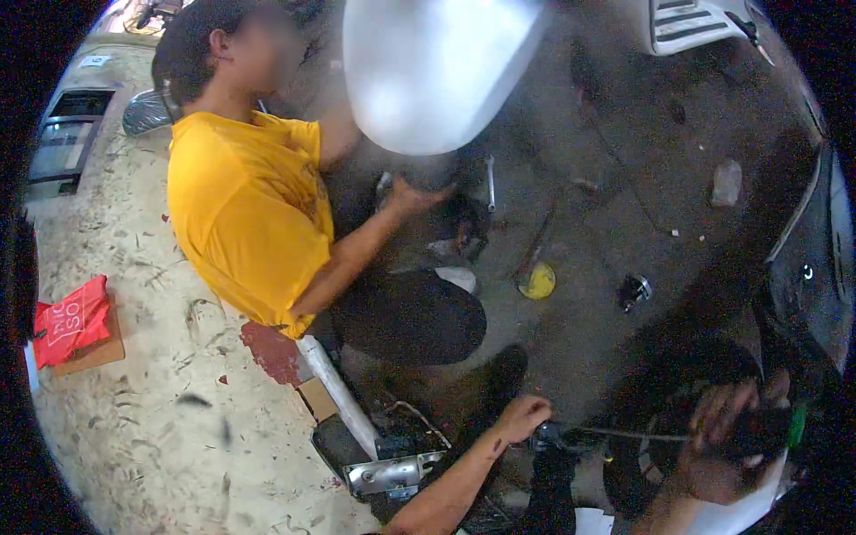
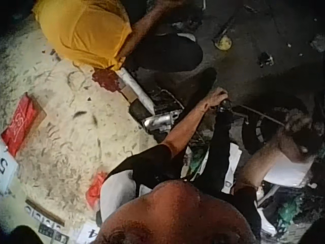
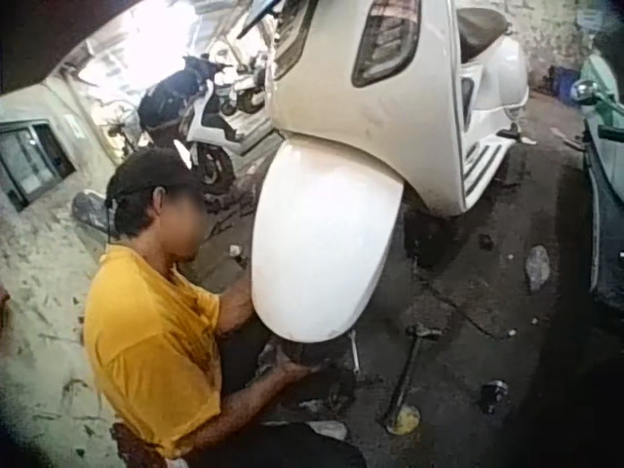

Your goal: The person disassembles the front headlight panel of a scooter, connects wires to an ignition switch assembly by hand, and attaches the ignition assembly to the steering column of another scooter using a screwdriver.

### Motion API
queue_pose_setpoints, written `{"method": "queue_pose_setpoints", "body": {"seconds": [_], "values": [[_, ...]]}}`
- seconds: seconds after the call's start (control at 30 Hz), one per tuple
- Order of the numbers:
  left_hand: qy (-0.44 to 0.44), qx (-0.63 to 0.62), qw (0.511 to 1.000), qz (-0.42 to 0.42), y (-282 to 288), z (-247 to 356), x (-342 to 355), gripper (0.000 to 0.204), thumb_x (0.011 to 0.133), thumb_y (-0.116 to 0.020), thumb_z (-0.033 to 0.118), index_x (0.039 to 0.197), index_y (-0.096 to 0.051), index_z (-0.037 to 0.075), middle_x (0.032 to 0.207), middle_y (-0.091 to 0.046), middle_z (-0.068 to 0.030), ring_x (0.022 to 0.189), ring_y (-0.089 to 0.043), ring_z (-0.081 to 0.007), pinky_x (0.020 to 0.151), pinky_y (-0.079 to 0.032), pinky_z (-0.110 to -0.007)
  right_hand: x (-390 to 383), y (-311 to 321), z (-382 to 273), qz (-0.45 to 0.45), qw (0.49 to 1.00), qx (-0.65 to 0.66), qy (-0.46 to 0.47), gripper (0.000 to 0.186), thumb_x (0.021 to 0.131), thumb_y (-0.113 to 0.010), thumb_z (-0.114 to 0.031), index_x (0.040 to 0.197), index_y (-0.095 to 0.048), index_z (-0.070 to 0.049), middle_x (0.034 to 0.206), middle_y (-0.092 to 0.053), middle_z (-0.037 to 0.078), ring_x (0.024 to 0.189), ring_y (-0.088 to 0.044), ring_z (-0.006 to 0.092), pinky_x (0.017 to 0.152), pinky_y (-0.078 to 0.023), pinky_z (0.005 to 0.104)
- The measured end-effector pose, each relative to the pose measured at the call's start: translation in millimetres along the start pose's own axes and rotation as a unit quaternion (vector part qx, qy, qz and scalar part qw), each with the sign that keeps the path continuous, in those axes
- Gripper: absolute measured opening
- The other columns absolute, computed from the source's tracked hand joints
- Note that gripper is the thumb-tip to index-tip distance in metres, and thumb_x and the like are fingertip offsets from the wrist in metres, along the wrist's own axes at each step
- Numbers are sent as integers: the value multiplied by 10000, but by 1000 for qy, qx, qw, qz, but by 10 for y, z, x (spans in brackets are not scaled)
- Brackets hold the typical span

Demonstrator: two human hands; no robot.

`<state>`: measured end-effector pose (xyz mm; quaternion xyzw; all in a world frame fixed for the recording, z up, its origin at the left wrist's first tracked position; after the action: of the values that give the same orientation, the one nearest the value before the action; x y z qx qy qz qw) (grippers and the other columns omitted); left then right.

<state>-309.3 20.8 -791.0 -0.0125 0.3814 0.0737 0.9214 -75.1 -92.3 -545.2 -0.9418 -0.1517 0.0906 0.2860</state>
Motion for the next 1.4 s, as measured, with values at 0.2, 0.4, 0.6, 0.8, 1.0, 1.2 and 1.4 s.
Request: {"method": "queue_pose_setpoints", "body": {"seconds": [0.2, 0.4, 0.6, 0.8, 1.0, 1.2, 1.4], "values": [[24, -2, 996, 91, 142, -85, -34, 381, 838, -595, 301, 1020, -680, -22, 888, -695, -195, 868, -683, -313, 778, -505, -384, -423, 154, 375, 154, 878, -442, -103, 267, 861, -681, -59, 1106, -595, 3, 986, -635, 62, 898, -570, 140, 803, -457, 253], [-42, 53, 994, 81, 134, 133, -37, 315, 820, -568, 296, 862, -664, -1, 754, -631, -223, 719, -647, -373, 644, -465, -431, -648, 631, 331, 225, 864, -432, -124, 341, 856, -704, -64, 1153, -584, 54, 1043, -639, 96, 916, -585, 158, 818, -475, 272], [-61, 46, 995, 61, 44, 52, 10, 315, 822, -563, 282, 878, -672, -8, 811, -642, -233, 793, -645, -386, 687, -473, -432, -660, 612, 253, 226, 928, -289, -65, 388, 827, -704, 9, 1182, -556, 61, 1041, -644, 115, 934, -608, 191, 847, -511, 302], [-75, 72, 992, 67, 24, 57, 2, 273, 815, -568, 221, 863, -681, -23, 869, -669, -205, 865, -633, -388, 788, -468, -440, -733, 807, 182, 229, 895, -377, -69, 431, 815, -702, 48, 1211, -533, 73, 1066, -653, 167, 982, -643, 248, 882, -513, 335], [-129, 80, 986, 73, -21, 88, 16, 249, 811, -578, 222, 827, -668, -10, 837, -655, -172, 829, -617, -362, 770, -451, -405, -736, 772, 188, 230, 947, -223, -21, 397, 856, -656, 46, 1229, -524, 76, 1066, -653, 170, 978, -645, 241, 899, -504, 351], [-152, 115, 980, 62, -59, 134, 11, 246, 836, -570, 207, 914, -703, 15, 915, -683, -156, 854, -632, -347, 796, -463, -405, -821, 912, 86, 224, 898, -375, -48, 425, 853, -670, 22, 1246, -510, 59, 1111, -639, 174, 1015, -632, 247, 934, -495, 372], [-99, 11, 995, -19, -141, 312, -9, 275, 894, -520, 185, 1011, -697, 10, 1019, -680, -129, 1003, -610, -244, 900, -442, -335, -729, 858, 97, 244, 949, -198, -7, 402, 862, -664, 19, 1235, -519, 53, 1112, -649, 145, 1037, -627, 235, 953, -485, 360]]}}
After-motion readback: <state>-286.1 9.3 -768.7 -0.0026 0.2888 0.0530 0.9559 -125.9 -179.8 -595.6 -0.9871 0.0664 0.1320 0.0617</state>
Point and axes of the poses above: each hand's wrist, its own x-axis towards the middle knuckle, its own y-axis out of the back of the hand, z = x × y, the point moved 4 cm from there along x, towards the middle knuckle
